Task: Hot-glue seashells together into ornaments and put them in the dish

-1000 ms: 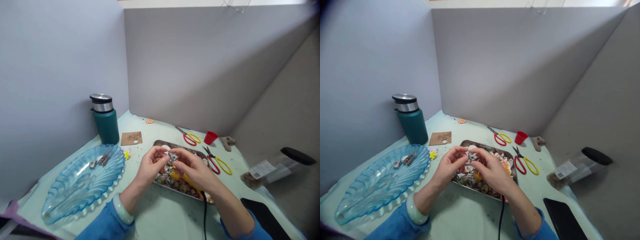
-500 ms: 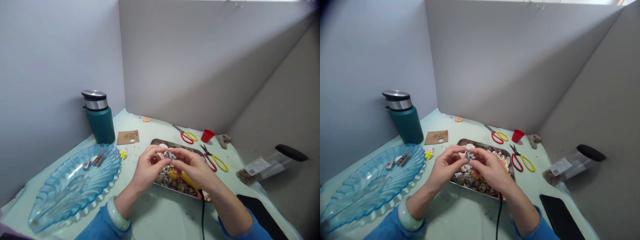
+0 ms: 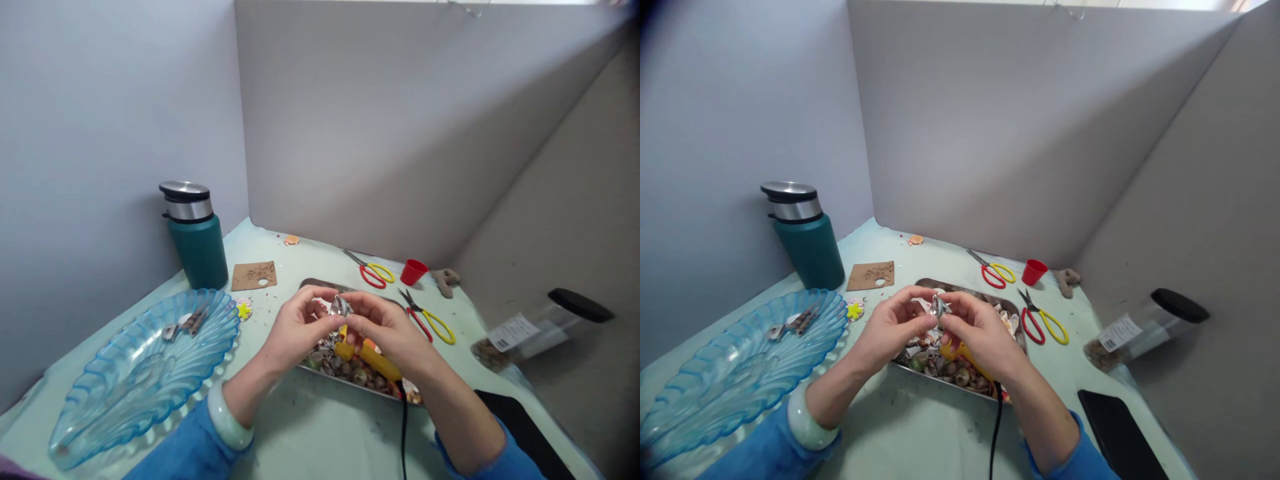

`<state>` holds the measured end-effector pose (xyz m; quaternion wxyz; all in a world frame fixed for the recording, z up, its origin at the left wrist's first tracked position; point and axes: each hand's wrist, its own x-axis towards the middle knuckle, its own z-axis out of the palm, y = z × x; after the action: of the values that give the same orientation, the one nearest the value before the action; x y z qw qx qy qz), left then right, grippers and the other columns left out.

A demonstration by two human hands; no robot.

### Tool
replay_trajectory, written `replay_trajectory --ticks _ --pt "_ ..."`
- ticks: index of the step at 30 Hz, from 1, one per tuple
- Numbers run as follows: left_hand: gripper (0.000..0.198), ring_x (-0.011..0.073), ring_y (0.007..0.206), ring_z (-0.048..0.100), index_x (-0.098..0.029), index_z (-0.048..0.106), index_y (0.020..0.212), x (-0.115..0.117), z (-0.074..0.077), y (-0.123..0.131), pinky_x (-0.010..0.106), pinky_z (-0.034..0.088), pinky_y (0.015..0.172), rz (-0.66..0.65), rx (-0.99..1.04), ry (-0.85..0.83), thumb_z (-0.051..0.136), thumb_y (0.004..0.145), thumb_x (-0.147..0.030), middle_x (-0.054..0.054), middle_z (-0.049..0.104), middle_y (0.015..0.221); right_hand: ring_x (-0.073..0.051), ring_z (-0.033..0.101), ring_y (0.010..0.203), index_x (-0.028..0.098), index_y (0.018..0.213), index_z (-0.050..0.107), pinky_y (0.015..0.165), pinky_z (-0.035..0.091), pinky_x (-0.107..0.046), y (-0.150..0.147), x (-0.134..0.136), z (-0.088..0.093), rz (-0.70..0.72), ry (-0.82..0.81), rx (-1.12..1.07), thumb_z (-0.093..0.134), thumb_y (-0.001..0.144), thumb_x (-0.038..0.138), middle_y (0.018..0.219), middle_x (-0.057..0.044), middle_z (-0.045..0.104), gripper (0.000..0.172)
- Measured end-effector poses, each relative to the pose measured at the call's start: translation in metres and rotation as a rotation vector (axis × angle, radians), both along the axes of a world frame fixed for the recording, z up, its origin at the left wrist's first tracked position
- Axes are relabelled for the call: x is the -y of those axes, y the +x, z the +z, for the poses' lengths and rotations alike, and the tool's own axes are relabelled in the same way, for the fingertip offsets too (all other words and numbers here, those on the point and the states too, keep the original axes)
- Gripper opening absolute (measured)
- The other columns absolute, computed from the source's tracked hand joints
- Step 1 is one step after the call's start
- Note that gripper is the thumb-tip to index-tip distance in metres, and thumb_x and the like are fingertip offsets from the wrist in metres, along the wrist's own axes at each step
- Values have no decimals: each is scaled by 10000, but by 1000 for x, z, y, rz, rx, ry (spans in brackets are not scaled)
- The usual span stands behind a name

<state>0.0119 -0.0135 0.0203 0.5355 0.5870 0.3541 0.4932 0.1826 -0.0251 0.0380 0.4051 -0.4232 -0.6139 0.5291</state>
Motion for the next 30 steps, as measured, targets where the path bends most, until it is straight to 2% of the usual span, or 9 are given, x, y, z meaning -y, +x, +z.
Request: replay_trajectory --ticks 3,7,9,12,14,17,23,30 --pt "420 84 558 511 -147 562 1077 -2 2 1 202 406 531 -23 34 -64 725 713 -281 -38 550 635 -122 569 571 156 1141 535 531 480 -246 -1 0 1 -9 -57 -38 616 825 361 625 22 597 385" --pt "355 76 502 514 -140 566 1003 -3 -7 1 200 395 506 -38 68 -113 706 732 -320 -43 555 605 -111 554 560 165 1155 520 523 458 -229 -4 1 -4 21 -95 -34 550 878 375 627 26 590 349" --pt "344 76 483 514 -145 553 969 -3 -12 1 200 397 495 -35 80 -146 704 730 -340 -47 556 593 -119 560 590 184 1151 525 528 450 -228 -6 1 -8 0 -55 37 521 897 369 663 23 591 315" --pt "334 80 464 511 -159 531 940 -4 -17 1 198 402 479 2 65 -178 701 726 -351 -62 537 558 -135 587 687 209 1126 548 602 473 -248 -8 0 -12 -73 91 214 518 901 326 823 -7 624 255" --pt "319 86 462 510 -164 527 943 -3 -19 2 196 398 470 33 31 -172 689 734 -342 -68 520 536 -143 596 722 214 1122 558 641 477 -258 -8 -1 -13 -95 161 309 516 904 297 852 -13 627 237" --pt "290 93 473 508 -163 541 956 -3 -22 3 197 390 465 59 -28 -132 665 756 -331 -66 507 529 -156 601 731 219 1119 570 640 469 -261 -7 -2 -12 -98 198 402 505 911 285 780 -4 624 228" --pt "287 85 477 495 -163 545 964 -4 -26 5 201 389 475 88 -33 -106 651 777 -352 -53 524 573 -156 612 750 213 1095 581 675 478 -275 -6 -4 -13 -157 221 420 526 895 288 897 -32 664 221" --pt "272 88 488 479 -168 596 897 -5 -28 5 204 388 473 113 -42 -65 696 737 -363 -51 507 562 -142 589 648 188 1003 607 591 464 -250 -1 -6 -14 -110 133 383 488 910 339 718 -9 621 214"
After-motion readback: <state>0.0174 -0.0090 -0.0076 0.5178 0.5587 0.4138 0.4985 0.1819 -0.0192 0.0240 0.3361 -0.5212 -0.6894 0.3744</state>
